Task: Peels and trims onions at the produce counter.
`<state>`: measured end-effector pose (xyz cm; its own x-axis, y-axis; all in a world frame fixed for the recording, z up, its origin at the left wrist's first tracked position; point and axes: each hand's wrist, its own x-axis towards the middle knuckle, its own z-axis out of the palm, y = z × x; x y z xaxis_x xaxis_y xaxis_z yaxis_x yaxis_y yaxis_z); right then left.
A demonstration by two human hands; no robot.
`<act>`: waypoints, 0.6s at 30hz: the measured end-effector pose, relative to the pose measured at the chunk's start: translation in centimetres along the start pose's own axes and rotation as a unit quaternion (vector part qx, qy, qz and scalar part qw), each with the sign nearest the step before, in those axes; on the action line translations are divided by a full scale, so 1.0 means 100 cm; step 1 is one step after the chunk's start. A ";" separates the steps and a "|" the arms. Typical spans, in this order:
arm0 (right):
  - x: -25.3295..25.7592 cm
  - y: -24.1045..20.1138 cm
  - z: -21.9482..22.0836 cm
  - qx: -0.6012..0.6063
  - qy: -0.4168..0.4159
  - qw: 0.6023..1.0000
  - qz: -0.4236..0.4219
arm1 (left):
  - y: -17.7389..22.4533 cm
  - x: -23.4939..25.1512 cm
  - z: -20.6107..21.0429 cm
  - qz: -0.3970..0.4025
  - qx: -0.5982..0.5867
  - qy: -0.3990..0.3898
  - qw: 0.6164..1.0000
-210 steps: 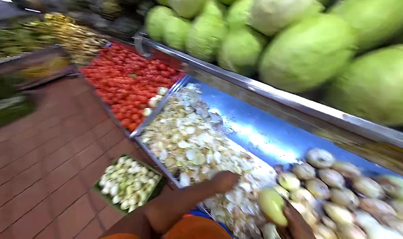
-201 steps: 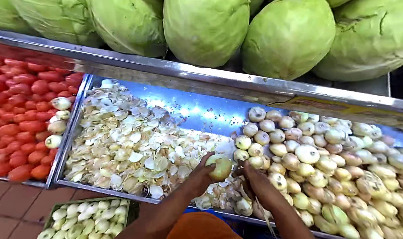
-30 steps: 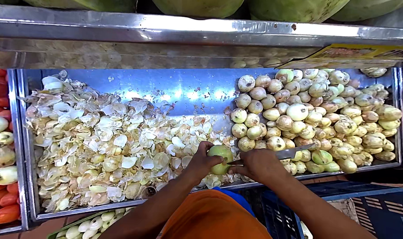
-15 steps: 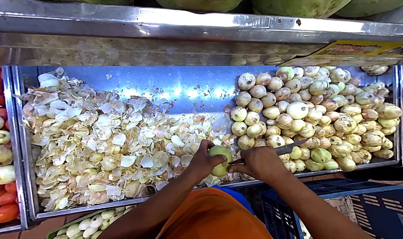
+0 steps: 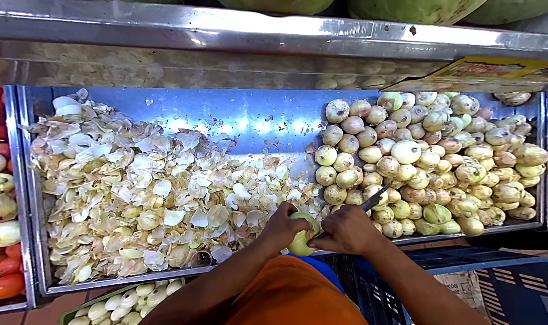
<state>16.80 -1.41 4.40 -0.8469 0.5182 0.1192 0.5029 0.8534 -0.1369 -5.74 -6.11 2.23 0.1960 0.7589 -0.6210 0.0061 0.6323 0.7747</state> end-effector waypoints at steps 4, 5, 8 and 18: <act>0.000 0.002 0.003 -0.020 0.028 0.999 0.040 | -0.001 0.008 0.004 -0.005 -0.070 0.048 0.996; 0.000 0.003 0.004 -0.021 0.035 0.998 0.049 | 0.000 0.008 0.005 -0.002 -0.081 0.058 0.995; -0.002 -0.001 0.006 -0.021 0.045 0.997 0.061 | -0.001 0.013 0.007 0.015 -0.082 0.107 0.991; 0.025 -0.016 -0.029 0.037 -0.199 0.950 0.236 | 0.014 0.020 -0.035 0.073 -0.105 0.108 0.986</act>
<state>14.39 -1.36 7.75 -0.5351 0.7677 -0.3526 0.8423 0.5165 -0.1538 -8.78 -3.17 1.70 -0.0347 0.8458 -0.5324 -0.2134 0.5141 0.8307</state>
